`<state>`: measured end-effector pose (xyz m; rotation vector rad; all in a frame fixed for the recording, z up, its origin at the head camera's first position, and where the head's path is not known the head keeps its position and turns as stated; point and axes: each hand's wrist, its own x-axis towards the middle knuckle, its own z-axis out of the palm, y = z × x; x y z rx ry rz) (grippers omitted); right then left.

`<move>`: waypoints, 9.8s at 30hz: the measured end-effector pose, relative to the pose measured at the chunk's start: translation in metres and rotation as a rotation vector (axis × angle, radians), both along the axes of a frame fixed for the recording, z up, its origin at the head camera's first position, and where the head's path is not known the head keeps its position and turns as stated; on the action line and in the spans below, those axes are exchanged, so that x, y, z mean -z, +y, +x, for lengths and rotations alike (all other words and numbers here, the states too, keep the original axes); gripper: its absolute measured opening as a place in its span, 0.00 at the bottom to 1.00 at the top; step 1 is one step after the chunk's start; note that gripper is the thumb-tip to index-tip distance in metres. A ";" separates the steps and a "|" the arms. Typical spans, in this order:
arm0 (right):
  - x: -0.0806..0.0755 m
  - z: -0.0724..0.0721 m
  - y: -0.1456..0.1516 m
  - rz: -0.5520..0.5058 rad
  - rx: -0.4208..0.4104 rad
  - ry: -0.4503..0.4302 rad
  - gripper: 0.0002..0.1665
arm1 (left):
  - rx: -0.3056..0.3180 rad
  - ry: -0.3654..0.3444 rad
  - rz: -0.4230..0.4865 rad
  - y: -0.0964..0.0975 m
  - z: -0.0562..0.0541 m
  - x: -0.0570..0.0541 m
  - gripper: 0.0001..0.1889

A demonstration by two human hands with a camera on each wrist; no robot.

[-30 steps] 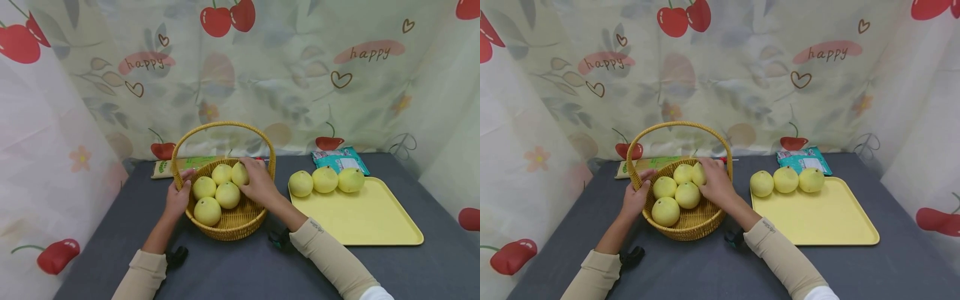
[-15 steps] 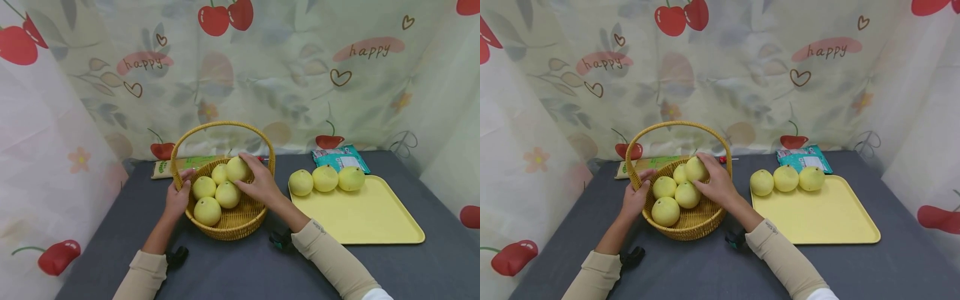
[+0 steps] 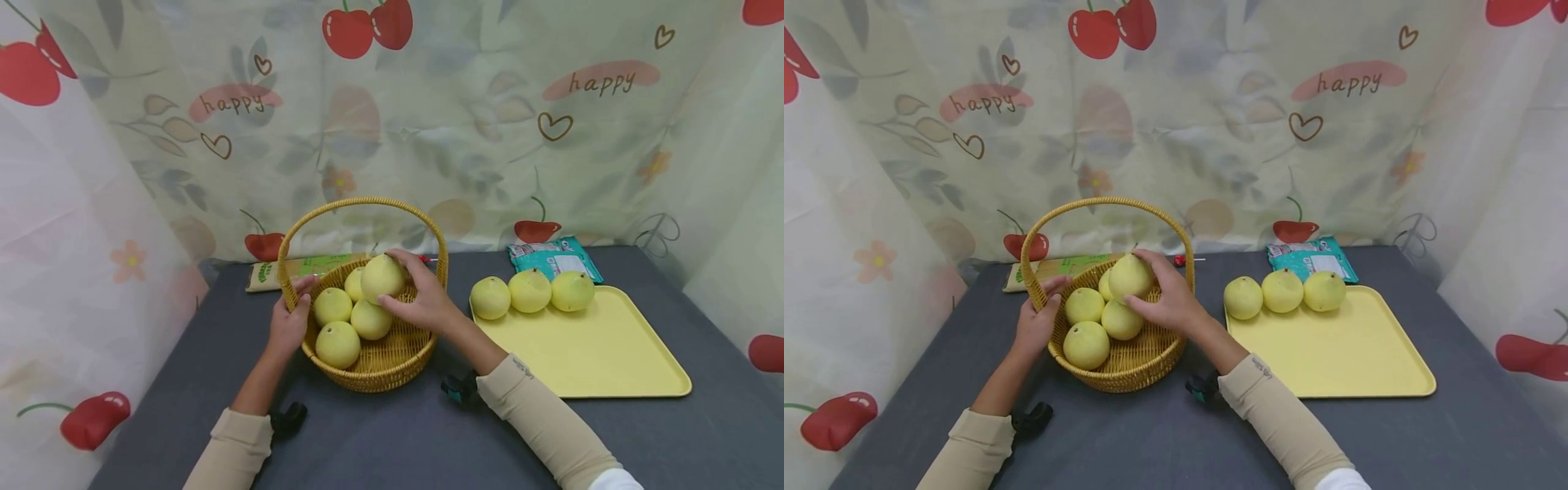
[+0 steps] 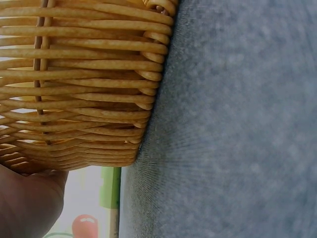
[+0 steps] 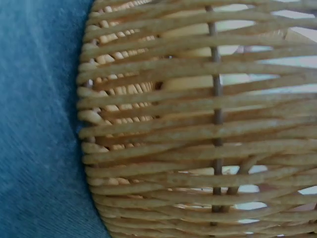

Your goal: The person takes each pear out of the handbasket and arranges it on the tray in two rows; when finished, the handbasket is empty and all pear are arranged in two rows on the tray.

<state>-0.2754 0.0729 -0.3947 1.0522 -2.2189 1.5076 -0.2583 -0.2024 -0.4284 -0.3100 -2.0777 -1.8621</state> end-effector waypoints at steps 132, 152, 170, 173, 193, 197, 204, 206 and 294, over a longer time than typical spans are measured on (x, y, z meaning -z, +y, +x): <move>0.000 0.038 0.301 -0.071 0.778 -0.212 0.58 | -0.001 -0.059 0.004 0.001 0.001 -0.002 0.19; 0.029 0.034 0.324 0.295 0.859 -0.298 0.57 | 0.000 -0.053 -0.006 0.001 0.001 -0.001 0.19; 0.028 0.031 0.318 0.342 0.945 -0.345 0.55 | 0.002 -0.051 0.009 0.000 0.000 0.000 0.19; 0.026 0.031 0.320 0.322 0.911 -0.355 0.54 | -0.001 -0.055 0.008 0.000 0.000 -0.001 0.19; -0.022 0.046 0.303 0.281 0.920 -0.326 0.42 | -0.007 -0.042 0.000 -0.001 -0.001 -0.002 0.19; -0.037 0.055 0.276 0.236 0.904 -0.228 0.29 | -0.005 -0.053 -0.003 -0.001 -0.001 -0.001 0.19; -0.048 0.066 0.221 0.256 0.650 -0.090 0.13 | -0.001 -0.052 0.007 0.000 0.000 -0.001 0.19; -0.048 0.067 0.205 0.254 0.550 -0.073 0.10 | -0.003 -0.049 0.006 0.000 0.000 -0.001 0.19; -0.014 0.042 -0.052 0.553 -0.118 -0.301 0.41 | -0.005 -0.041 -0.003 0.001 0.001 -0.001 0.18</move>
